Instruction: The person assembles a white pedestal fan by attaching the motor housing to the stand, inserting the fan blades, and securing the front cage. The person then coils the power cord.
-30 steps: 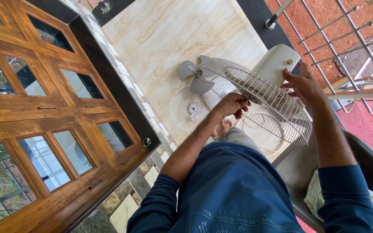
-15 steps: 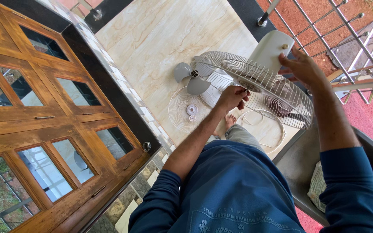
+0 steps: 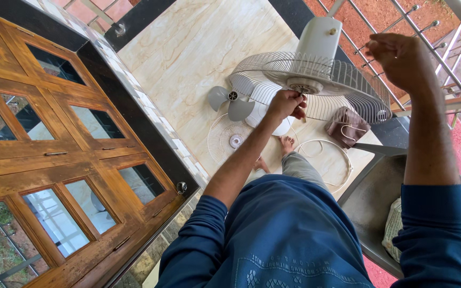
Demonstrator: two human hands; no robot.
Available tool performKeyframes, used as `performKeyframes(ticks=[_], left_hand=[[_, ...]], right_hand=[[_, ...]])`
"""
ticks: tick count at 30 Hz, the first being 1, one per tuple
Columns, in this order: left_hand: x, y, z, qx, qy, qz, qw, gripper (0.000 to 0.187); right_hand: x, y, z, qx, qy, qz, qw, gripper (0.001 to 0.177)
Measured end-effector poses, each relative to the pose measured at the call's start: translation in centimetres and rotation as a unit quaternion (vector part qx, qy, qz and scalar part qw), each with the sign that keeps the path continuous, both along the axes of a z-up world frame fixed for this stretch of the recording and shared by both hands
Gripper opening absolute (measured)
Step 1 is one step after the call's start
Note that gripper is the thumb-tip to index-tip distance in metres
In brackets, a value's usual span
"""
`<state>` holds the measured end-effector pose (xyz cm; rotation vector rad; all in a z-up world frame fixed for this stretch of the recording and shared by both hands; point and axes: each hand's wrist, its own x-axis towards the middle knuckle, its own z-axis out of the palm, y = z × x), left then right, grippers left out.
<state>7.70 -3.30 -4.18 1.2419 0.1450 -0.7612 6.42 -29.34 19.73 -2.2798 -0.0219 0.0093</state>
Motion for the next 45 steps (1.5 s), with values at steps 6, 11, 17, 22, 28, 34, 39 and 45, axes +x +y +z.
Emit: performKeyframes(ticks=[6, 11, 17, 22, 28, 34, 39, 45], left_hand=[[1.9, 0.2, 0.6, 0.001, 0.005, 0.001, 1.000, 0.023], [4.0, 0.9, 1.3, 0.060, -0.061, -0.027, 0.996, 0.024], [6.7, 0.5, 3.0, 0.134, -0.079, -0.031, 0.987, 0.021], [9.1, -0.1, 2.9, 0.148, -0.087, -0.008, 0.985, 0.022], [9.8, -0.1, 2.7, 0.147, -0.088, 0.004, 0.985, 0.021], [10.1, -0.2, 3.1, 0.110, -0.070, 0.026, 0.991, 0.020], [9.5, -0.1, 4.5, 0.069, -0.036, 0.046, 0.996, 0.025], [8.3, -0.1, 5.3, 0.060, -0.014, 0.068, 0.996, 0.027]], right_hand=[[-3.0, 1.1, 0.4, -0.039, -0.111, -0.040, 0.992, 0.025], [-3.3, 1.3, -1.1, -0.047, -0.210, -0.076, 0.974, 0.024], [-3.2, 2.2, -1.8, -0.062, -0.226, -0.105, 0.966, 0.030], [-3.1, 3.1, -1.8, -0.047, -0.231, -0.089, 0.968, 0.043], [-2.6, 3.7, -0.9, -0.014, -0.195, -0.077, 0.978, 0.061], [-1.7, 3.2, -1.5, 0.000, -0.193, -0.071, 0.979, 0.059], [-0.4, 3.0, -3.7, 0.003, -0.128, -0.057, 0.990, 0.050], [0.8, 4.2, -7.6, 0.056, 0.023, -0.020, 0.998, 0.032]])
